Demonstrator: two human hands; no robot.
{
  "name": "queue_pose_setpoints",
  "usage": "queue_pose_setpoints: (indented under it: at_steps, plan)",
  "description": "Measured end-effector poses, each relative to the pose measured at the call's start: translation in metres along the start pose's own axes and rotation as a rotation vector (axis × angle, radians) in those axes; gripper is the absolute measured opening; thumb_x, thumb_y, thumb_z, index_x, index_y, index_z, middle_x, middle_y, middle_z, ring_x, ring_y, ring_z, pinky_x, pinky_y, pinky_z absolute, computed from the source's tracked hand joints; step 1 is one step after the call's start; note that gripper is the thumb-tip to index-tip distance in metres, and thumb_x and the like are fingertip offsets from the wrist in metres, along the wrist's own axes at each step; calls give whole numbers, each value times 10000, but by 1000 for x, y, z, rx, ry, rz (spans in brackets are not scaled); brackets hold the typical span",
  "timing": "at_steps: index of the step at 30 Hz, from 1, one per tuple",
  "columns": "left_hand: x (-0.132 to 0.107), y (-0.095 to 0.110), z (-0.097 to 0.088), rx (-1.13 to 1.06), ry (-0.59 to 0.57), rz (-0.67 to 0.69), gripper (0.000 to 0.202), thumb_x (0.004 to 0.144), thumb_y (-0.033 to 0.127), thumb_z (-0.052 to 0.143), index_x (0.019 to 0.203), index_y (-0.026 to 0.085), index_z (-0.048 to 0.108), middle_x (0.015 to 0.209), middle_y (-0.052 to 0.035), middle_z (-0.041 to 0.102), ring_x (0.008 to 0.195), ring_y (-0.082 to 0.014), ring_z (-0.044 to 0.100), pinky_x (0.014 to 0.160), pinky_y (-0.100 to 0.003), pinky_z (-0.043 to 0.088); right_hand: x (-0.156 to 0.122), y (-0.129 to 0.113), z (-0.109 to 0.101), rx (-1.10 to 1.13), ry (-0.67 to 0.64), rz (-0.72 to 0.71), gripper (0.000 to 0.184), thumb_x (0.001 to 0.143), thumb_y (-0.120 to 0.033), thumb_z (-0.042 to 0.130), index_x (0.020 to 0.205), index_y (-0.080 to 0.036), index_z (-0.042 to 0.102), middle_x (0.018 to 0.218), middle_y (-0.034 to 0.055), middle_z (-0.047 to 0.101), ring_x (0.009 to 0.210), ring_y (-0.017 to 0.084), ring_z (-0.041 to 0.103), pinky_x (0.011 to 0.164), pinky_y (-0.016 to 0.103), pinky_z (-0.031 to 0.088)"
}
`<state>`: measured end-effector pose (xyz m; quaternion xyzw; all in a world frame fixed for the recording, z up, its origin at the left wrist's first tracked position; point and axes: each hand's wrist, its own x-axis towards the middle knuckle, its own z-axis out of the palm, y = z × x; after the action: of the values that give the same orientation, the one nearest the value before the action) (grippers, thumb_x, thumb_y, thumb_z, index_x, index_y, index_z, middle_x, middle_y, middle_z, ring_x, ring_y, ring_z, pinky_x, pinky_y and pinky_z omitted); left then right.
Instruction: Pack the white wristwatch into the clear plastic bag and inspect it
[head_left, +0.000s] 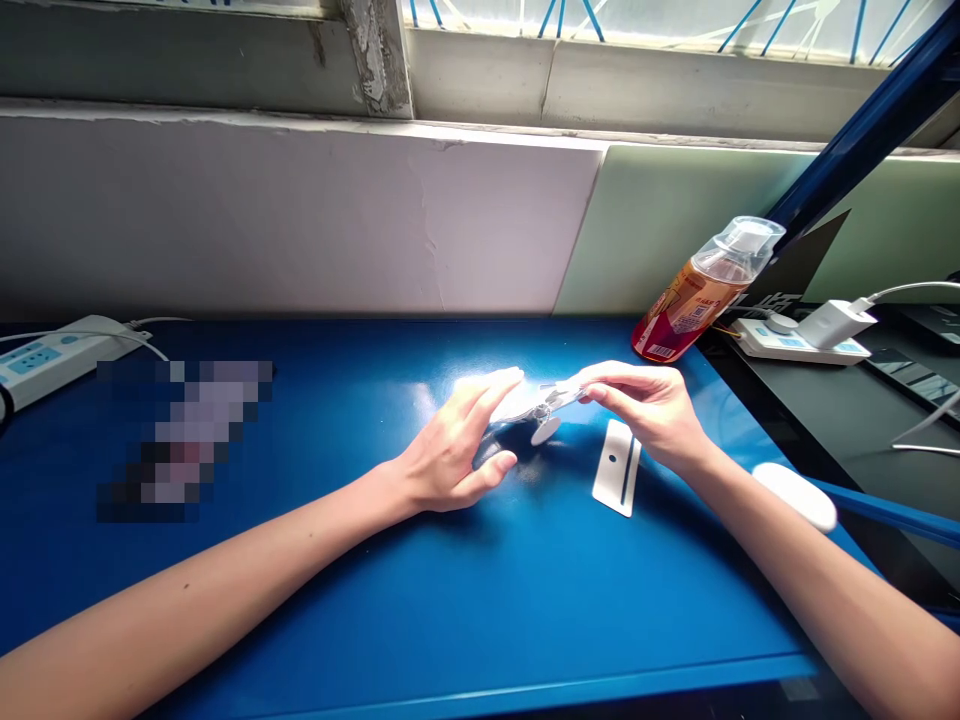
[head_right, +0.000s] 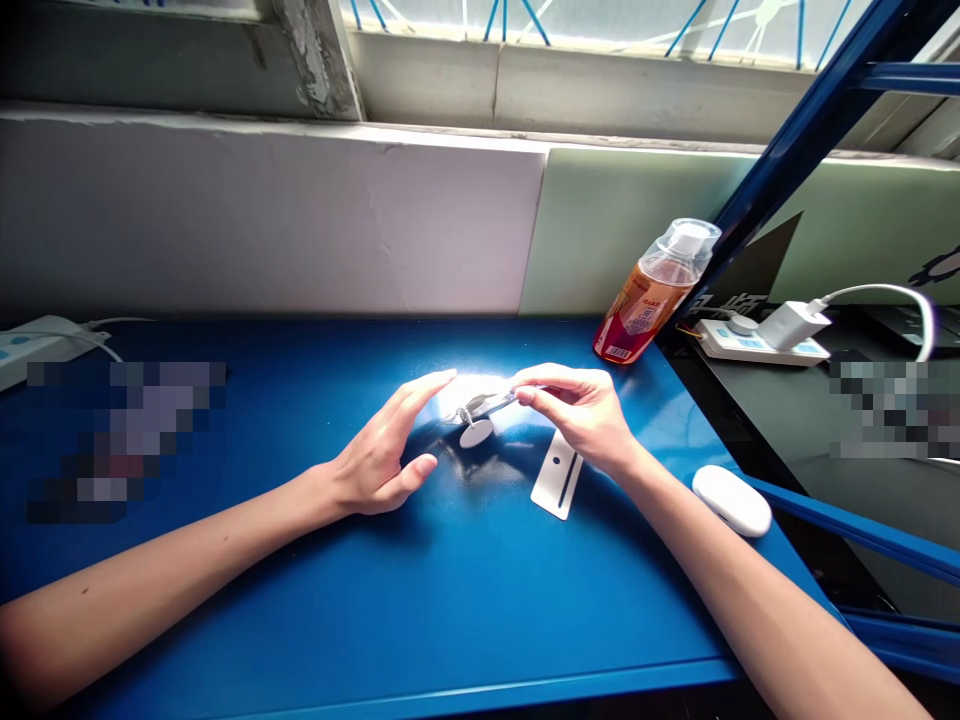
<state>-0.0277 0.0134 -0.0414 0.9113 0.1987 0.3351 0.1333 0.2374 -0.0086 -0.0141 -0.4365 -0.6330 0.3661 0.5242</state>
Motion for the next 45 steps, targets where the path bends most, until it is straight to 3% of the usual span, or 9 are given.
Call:
queue_pose_setpoints:
  at_steps: [4,7,9,16,22,34,40,42,45]
  plan:
    - [1,4,1,82,99,24,719,944,412,496,1546,188,174,1513,-219,388,1404,-358,407,1107,-530,420,0,-2,1,113,31,92,168,748,-362,832,832,-218,811,800,34,759,611,147,644,596,306,587]
    - [2,6,2,186,225,60,760,887,434,579,1518,204,225,1546,-214,341,1428,-392,364,1098,-575,411,0,-1,1,167,71,125,163,750,-358,830,824,-214,811,784,32,756,594,136,629,571,291,569]
    - [3,7,2,216,244,91,777,861,429,620,1505,213,244,1543,-206,356,1425,-393,373,1098,-587,408,0,-1,1,159,84,136,167,749,-360,829,817,-209,810,775,36,755,603,142,625,563,293,562]
    - [6,10,4,241,172,155,813,823,364,705,1501,190,291,1521,-208,422,1442,-371,361,1116,-559,417,-1,-4,6,109,43,211,234,739,-398,824,843,-190,811,780,46,759,570,130,588,521,278,536]
    - [7,9,4,262,15,94,707,849,435,672,1441,141,421,1478,-227,478,1455,-384,336,1151,-574,355,-2,8,11,146,-46,286,313,764,-432,792,946,-178,789,832,59,761,602,127,573,551,271,522]
    - [11,6,1,146,-234,-54,806,793,491,714,1442,98,443,1478,-242,465,1437,-395,346,1163,-567,334,-1,14,12,60,-84,343,381,746,-421,794,1009,-147,769,968,108,790,810,225,731,666,332,603]
    - [12,5,3,132,-253,-91,780,781,530,706,1405,113,495,1439,-230,512,1395,-400,403,1160,-602,316,-5,18,13,-164,-112,254,373,810,-372,742,1116,-158,739,1094,115,775,986,266,740,874,423,617]
    - [11,5,4,142,-247,-97,760,784,551,695,1381,115,519,1423,-230,527,1379,-404,420,1152,-609,324,-7,19,12,-316,-112,136,334,855,-364,695,1124,-172,738,1139,117,759,1009,271,734,888,438,617]
    - [11,4,5,154,-235,-89,738,782,552,696,1348,103,541,1393,-230,550,1358,-402,444,1141,-597,347,-8,20,8,-581,-162,-156,291,906,-346,638,1136,-194,732,1226,131,718,1125,291,680,979,491,567]
